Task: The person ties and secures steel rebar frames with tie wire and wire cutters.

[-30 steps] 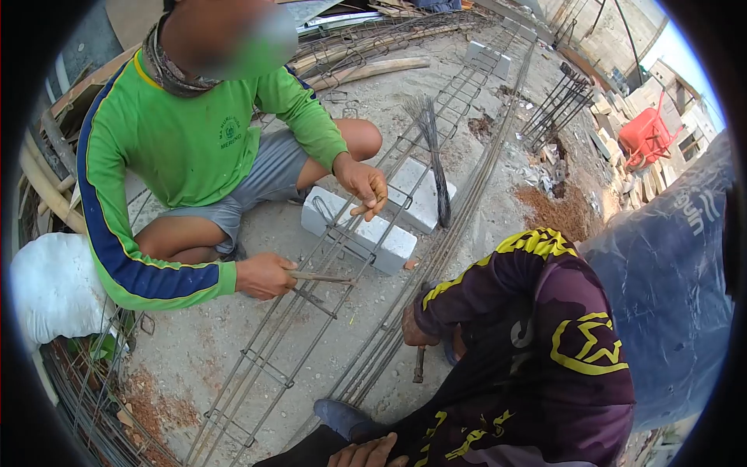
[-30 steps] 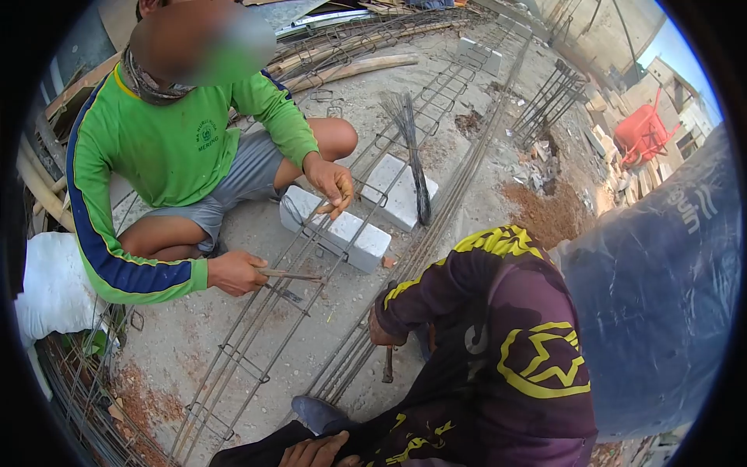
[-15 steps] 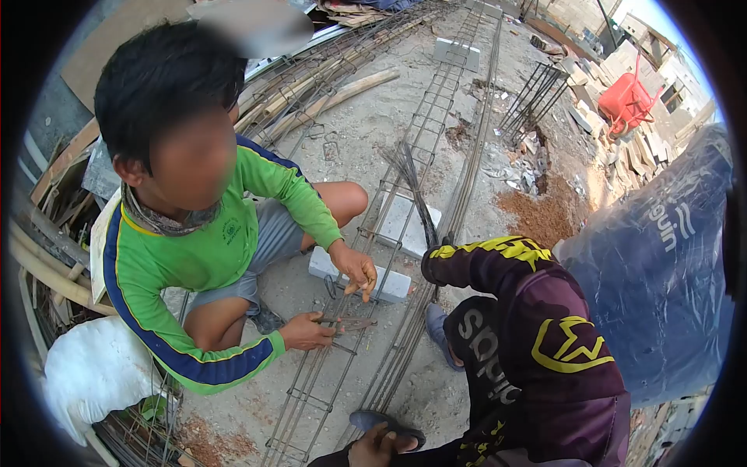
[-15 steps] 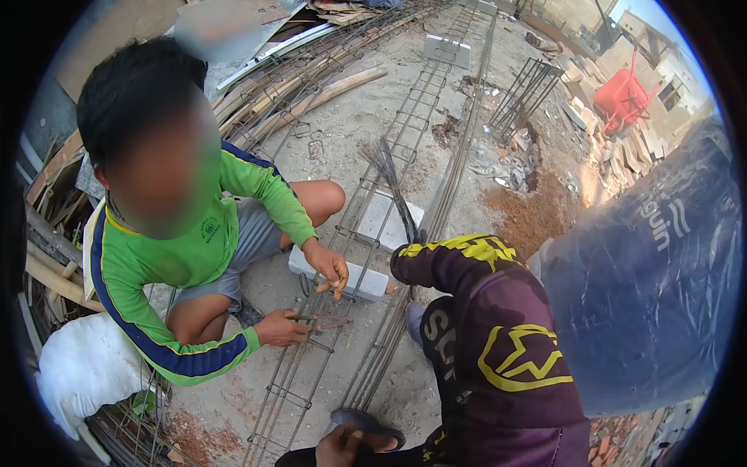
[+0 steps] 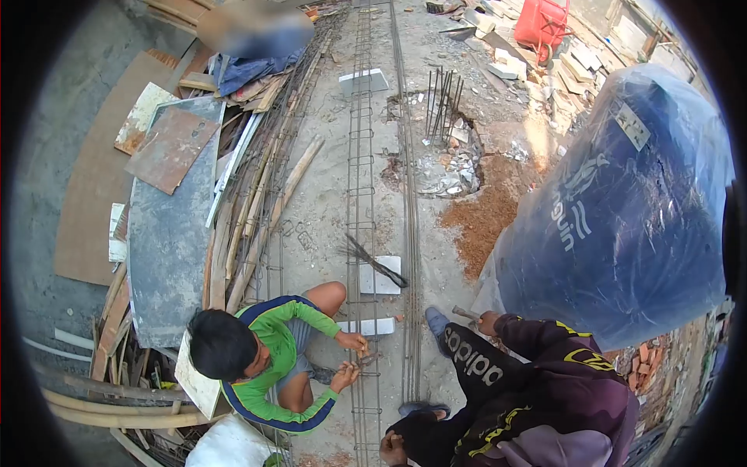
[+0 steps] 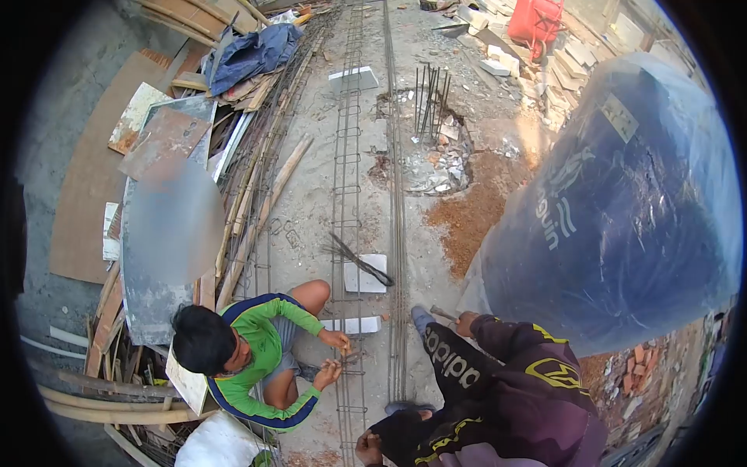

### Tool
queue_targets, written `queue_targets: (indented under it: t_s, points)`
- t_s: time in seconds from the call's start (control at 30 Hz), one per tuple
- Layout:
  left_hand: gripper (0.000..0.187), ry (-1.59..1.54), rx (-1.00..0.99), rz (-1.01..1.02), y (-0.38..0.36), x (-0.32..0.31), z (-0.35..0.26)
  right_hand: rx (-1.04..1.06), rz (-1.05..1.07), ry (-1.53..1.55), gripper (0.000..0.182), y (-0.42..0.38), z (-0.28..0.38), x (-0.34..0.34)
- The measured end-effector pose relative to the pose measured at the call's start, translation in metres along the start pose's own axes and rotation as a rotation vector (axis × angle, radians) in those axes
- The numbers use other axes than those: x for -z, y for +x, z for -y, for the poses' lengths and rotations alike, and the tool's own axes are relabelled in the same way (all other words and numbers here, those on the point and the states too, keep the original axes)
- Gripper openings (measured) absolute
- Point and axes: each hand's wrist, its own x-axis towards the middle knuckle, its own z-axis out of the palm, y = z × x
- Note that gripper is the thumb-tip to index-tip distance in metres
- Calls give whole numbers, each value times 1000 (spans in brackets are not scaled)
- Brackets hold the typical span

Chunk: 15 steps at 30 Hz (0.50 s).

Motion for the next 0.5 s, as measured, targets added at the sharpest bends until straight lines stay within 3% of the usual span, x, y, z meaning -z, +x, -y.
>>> queue_targets:
  t_s: [0.07,0.1,0.13,0.2,0.23,0.27,0.33,0.5]
  points:
    - [29,253,-69,68,-2,21,-41,-86,73,66,34,-23,-37,16]
    - [29,-202,152,183,18,24,1,-132,108,97,34,-35,-55,23]
    - [36,27,270,200,11,24,-55,44,138,-107,34,-31,-73,20]
    - [26,-33,585,120,39,9,-115,368,160,-514,34,-1,-120,2]
    - [26,-29,615,136,60,1,-144,161,122,-193,33,-18,-118,17]
    - [26,5,571,201,89,-12,-171,-67,66,149,32,-36,-107,40]
    - [27,69,475,335,136,-52,-232,-12,-42,193,32,-106,-83,115]
    - [29,278,250,639,211,-160,-357,-14,-257,637,27,-155,-79,168]
